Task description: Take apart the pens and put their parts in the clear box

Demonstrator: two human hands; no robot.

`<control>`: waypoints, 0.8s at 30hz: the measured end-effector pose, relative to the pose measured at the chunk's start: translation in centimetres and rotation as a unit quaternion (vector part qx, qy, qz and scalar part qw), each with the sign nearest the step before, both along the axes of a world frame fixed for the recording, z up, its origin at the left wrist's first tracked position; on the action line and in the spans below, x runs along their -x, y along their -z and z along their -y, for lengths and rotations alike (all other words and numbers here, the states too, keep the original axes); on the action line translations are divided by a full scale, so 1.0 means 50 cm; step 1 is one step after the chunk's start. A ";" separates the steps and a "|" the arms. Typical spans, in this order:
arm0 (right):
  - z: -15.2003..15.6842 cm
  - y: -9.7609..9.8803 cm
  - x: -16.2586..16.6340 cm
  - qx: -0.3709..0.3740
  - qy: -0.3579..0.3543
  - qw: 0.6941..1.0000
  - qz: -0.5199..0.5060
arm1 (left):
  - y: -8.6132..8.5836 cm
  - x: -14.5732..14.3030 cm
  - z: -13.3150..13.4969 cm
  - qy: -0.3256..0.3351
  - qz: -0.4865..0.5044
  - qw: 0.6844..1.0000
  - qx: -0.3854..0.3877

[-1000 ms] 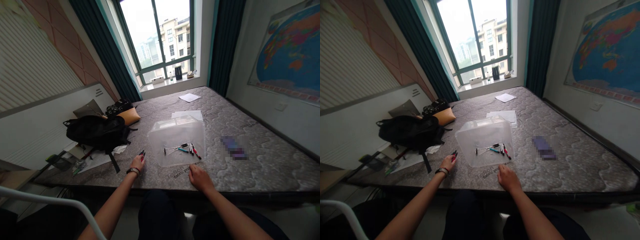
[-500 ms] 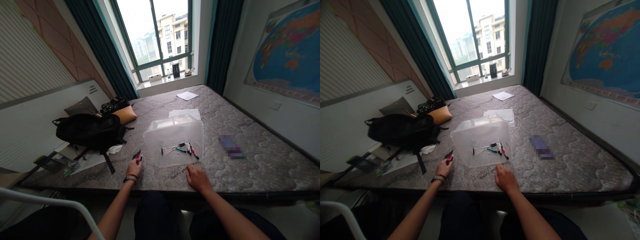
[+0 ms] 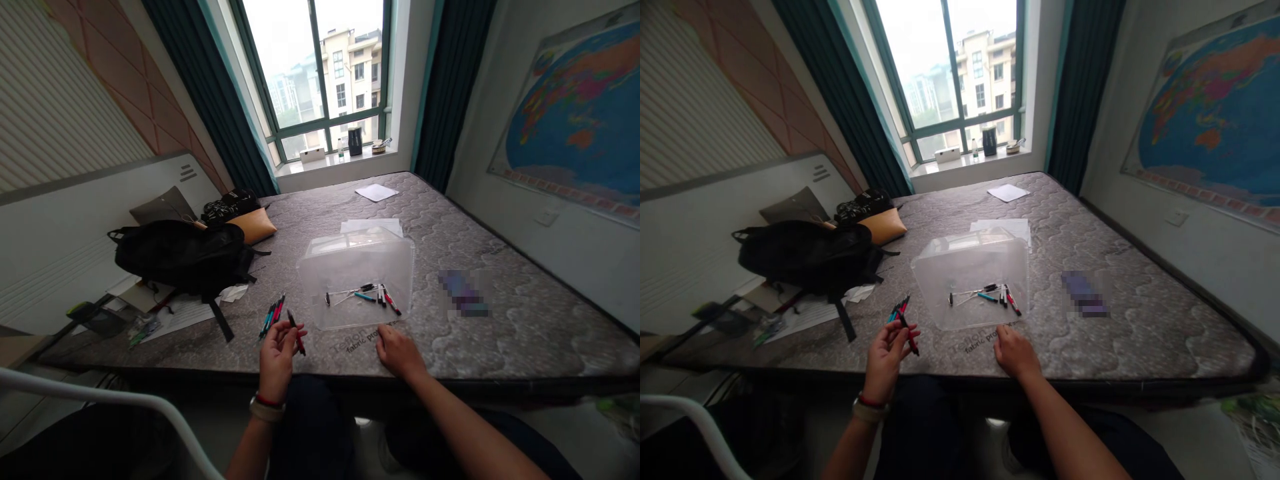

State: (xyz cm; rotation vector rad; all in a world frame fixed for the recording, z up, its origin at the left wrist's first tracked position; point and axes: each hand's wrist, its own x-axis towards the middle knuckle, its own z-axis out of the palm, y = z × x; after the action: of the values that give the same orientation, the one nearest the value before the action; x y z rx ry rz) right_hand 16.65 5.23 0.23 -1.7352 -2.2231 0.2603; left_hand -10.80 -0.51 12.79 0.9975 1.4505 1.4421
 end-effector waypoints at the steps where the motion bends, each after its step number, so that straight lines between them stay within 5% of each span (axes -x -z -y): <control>1: 0.000 -0.001 0.001 0.000 0.001 1.000 0.002 | -0.001 -0.034 -0.011 0.007 0.027 1.000 -0.007; 7: 0.000 -0.002 0.004 0.009 0.010 1.000 0.008 | 0.064 -0.200 -0.100 0.095 0.299 0.945 0.094; 13: -0.004 0.008 0.003 0.002 0.005 1.000 0.007 | 0.153 -0.250 -0.154 0.078 0.422 0.882 0.197; 24: 0.000 0.011 0.008 -0.031 0.008 0.999 0.013 | 0.189 -0.253 -0.155 0.058 0.277 0.955 0.094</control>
State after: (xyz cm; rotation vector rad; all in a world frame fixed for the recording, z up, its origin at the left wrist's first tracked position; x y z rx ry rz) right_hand 16.23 5.23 -0.33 -1.7329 -2.2096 0.1646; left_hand 1.84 7.21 3.37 0.4913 1.0699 1.3288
